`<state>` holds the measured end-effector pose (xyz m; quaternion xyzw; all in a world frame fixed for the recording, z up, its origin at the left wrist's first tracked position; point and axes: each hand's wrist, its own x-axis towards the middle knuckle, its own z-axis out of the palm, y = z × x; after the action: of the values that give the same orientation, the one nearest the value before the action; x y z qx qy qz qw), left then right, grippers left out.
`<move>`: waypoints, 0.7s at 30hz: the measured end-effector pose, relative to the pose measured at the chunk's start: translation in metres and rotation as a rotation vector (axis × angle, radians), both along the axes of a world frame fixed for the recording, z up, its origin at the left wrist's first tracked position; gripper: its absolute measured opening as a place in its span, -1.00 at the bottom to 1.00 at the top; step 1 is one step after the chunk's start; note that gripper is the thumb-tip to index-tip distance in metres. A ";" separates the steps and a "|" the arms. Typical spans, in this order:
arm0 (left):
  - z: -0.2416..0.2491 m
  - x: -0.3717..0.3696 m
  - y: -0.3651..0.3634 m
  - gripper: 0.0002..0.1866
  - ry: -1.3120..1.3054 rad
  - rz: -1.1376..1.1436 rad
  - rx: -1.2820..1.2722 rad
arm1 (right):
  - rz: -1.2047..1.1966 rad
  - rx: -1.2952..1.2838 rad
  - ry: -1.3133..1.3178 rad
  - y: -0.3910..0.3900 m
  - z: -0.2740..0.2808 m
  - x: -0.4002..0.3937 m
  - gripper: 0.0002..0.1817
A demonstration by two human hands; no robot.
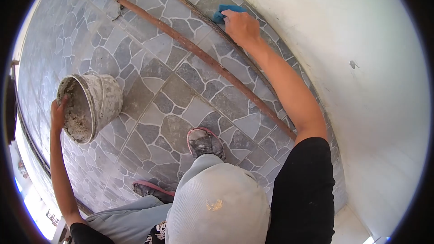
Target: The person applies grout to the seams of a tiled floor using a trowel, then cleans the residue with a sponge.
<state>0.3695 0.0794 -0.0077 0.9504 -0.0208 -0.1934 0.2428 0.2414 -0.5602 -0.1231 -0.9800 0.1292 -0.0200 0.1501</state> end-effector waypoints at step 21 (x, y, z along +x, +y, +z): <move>-0.001 -0.001 -0.007 -0.47 -0.017 -0.026 0.013 | -0.020 -0.166 -0.237 -0.026 -0.020 0.019 -0.78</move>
<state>0.3688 0.0724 -0.0088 0.9532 -0.0341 -0.1885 0.2340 0.2606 -0.5859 -0.1427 -0.9785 0.1181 -0.1476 0.0827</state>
